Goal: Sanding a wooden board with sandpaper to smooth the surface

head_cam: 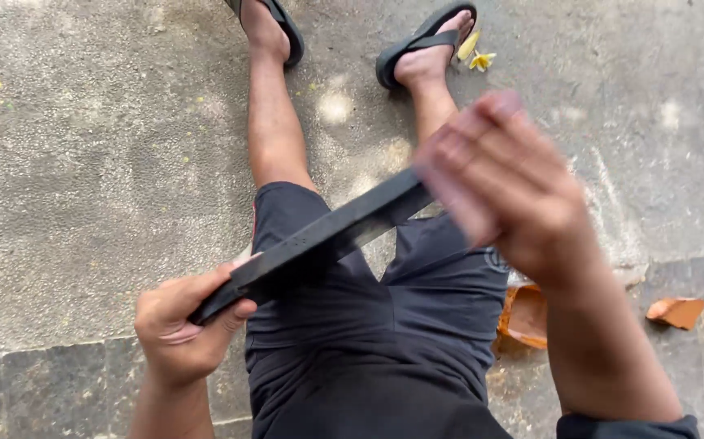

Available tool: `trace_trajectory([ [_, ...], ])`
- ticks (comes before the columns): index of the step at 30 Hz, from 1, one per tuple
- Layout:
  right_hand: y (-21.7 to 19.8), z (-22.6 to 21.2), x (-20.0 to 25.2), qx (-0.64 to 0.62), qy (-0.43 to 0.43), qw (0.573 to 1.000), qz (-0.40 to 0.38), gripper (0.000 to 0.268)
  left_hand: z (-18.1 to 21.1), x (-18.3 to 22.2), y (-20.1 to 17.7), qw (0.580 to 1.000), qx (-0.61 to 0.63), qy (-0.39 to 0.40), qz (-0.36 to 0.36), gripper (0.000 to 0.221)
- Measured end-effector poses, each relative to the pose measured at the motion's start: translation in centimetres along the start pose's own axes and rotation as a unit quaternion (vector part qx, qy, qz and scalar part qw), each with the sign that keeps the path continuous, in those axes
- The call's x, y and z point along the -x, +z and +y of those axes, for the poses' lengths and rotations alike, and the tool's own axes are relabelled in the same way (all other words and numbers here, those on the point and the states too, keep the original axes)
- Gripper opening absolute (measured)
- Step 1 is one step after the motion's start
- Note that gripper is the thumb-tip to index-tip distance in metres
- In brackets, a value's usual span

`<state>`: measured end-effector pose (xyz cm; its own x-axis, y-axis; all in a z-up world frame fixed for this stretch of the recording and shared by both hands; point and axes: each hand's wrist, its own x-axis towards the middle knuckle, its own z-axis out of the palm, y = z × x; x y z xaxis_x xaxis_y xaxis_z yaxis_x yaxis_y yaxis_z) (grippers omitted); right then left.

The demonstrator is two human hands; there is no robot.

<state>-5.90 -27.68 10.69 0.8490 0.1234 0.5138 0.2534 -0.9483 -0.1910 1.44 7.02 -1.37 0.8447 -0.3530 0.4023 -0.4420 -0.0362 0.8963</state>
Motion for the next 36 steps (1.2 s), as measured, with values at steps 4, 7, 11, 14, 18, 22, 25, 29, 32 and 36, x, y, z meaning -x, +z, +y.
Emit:
trace_trajectory([
  [4, 0.3, 1.3, -0.5, -0.006, 0.011, 1.0, 0.003, 0.034, 2.3, -0.9, 1.1, 0.996, -0.083, 0.017, -0.026, 0.039],
  [7, 1.5, 1.1, -0.6, -0.011, -0.043, 0.999, 0.005, 0.029, 4.0, -2.2, 1.9, 0.996, -0.074, 0.027, -0.043, 0.041],
  [11, 2.0, -1.5, 0.1, -0.015, -0.057, 0.993, -0.103, 0.037, 3.9, -2.1, 2.2, 0.996, -0.069, 0.029, -0.044, 0.041],
  [14, 2.1, 1.0, -0.8, 0.034, -0.001, 0.998, -0.048, 0.046, 4.4, -2.7, 2.6, 0.995, -0.09, 0.033, -0.018, 0.039],
  [18, 1.9, -4.2, -1.7, -0.019, -0.06, 0.994, -0.087, 0.039, 5.4, -3.1, 3.2, 0.995, -0.085, 0.02, -0.047, 0.04],
  [22, 2.3, -2.9, -2.0, 0.007, -0.052, 0.997, -0.059, 0.031, 5.4, -3.3, 3.3, 0.997, -0.056, 0.028, -0.052, 0.041],
  [25, 2.6, -2.7, -1.7, 0.027, -0.028, 0.997, -0.062, 0.04, 6.2, -3.9, 4.0, 0.997, -0.033, 0.037, -0.055, 0.038],
  [29, 2.4, -7.6, -2.0, -0.1, -0.077, 0.982, -0.142, 0.045, 5.5, -3.4, 4.0, 0.997, -0.018, 0.027, -0.069, 0.045],
  [32, 3.0, -5.7, -2.9, -0.07, -0.045, 0.995, -0.054, 0.03, 5.9, -3.8, 3.9, 0.997, -0.043, 0.044, -0.056, 0.039],
  [36, 2.7, -8.9, -2.1, -0.079, -0.072, 0.989, -0.107, 0.042, 5.4, -2.9, 4.0, 0.996, -0.06, 0.047, -0.041, 0.035],
])
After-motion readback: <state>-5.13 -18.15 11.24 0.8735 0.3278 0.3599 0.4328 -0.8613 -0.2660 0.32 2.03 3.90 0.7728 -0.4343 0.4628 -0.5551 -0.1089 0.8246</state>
